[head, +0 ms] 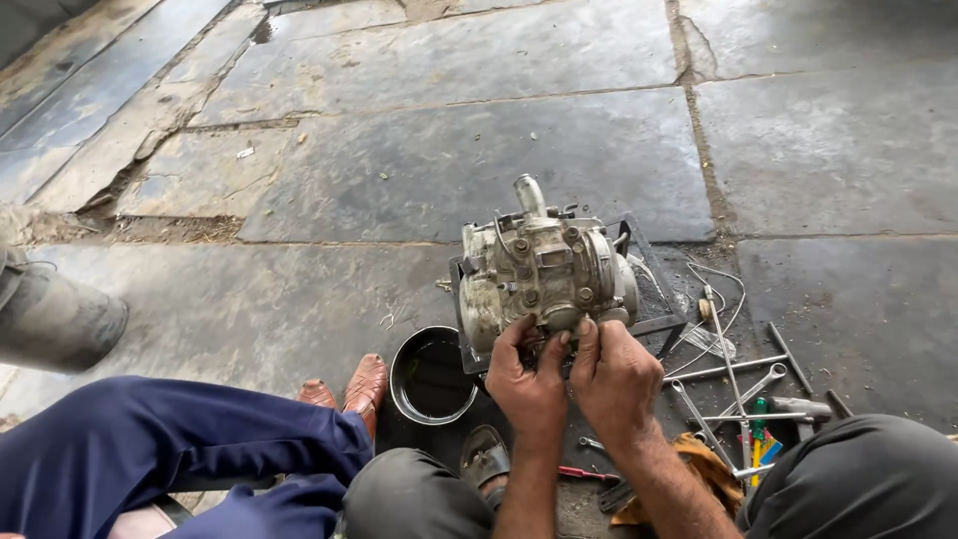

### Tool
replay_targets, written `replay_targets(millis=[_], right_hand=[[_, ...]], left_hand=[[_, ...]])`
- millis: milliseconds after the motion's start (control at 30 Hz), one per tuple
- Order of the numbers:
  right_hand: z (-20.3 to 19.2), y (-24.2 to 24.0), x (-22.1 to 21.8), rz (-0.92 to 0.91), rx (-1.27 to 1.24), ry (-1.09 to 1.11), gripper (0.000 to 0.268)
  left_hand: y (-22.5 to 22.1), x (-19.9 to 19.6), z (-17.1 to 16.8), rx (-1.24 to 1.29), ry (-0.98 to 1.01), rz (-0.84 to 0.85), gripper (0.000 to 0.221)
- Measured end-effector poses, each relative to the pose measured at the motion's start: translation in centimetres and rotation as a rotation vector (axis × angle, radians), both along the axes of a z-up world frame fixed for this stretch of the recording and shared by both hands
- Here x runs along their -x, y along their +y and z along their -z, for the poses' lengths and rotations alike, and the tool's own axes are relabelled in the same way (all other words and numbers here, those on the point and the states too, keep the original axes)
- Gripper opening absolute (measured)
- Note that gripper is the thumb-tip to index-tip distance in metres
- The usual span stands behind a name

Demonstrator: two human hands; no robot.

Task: Repairing a motorcycle engine head by manipulating small internal components and cleaning surfaces.

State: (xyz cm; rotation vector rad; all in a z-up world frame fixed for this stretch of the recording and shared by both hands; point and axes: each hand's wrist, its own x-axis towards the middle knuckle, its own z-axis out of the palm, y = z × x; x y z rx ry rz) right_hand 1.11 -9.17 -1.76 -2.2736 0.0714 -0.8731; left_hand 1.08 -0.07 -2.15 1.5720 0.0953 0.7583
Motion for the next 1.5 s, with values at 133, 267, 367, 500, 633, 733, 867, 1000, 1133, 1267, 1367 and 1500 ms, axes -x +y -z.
replay_targets(millis=[133, 267, 367, 500, 633, 733, 867, 1000, 1133, 1267, 1367, 1500], right_hand=[[-0.6, -0.2, 1.1, -0.07, -0.194, 0.057, 0.035], [-1.6, 0.2, 1.3, -0.172, -0.209, -0.129, 0.029], [-0.4, 0.0, 1.1, -0.163, -0.123, -0.166, 0.027], [0.4, -0.1, 0.4, -0.083, -0.109, 0.037, 0.028], [0.7, -0.5, 0.7, -0.086, -0.201, 0.152, 0.035], [-1.2, -0.2, 0.9, -0.115, -0.187, 0.038, 0.031], [-1.7, -0.1, 1.0, -0.098, -0.073, -0.117, 0.026], [-0.5, 0.0, 0.3, -0.019, -0.046, -0.008, 0.028], [-0.1, -0.7, 0.6, -0.043, -0.049, -0.001, 0.026], [-0.3, -0.3, 0.6, -0.113, -0.069, -0.106, 0.03], [1.6, 0.7, 0.3, -0.133, -0.235, -0.058, 0.032], [2.4, -0.5, 0.4, -0.201, -0.503, 0.141, 0.035]], left_hand=[[0.0, 0.1, 0.1, -0.027, -0.041, -0.004, 0.041], [0.1, -0.2, 0.0, -0.025, -0.032, 0.012, 0.042], [-0.1, 0.0, 0.2, -0.046, -0.037, 0.003, 0.041], [-0.1, -0.2, 0.4, 0.012, -0.064, 0.048, 0.044], [0.0, -0.1, 0.4, 0.027, -0.046, 0.045, 0.043], [0.2, -0.3, 0.8, 0.054, -0.061, 0.093, 0.035], [0.1, -0.1, 1.1, -0.061, -0.049, 0.003, 0.035], [0.2, -0.1, 0.5, -0.113, -0.097, -0.026, 0.035], [0.2, 0.0, 0.6, -0.015, -0.077, 0.038, 0.033], [0.2, -0.1, 0.7, -0.062, -0.061, 0.001, 0.033], [0.4, -0.1, 0.5, -0.07, -0.046, -0.021, 0.033], [0.4, 0.1, -0.4, 0.051, 0.036, 0.01, 0.035]])
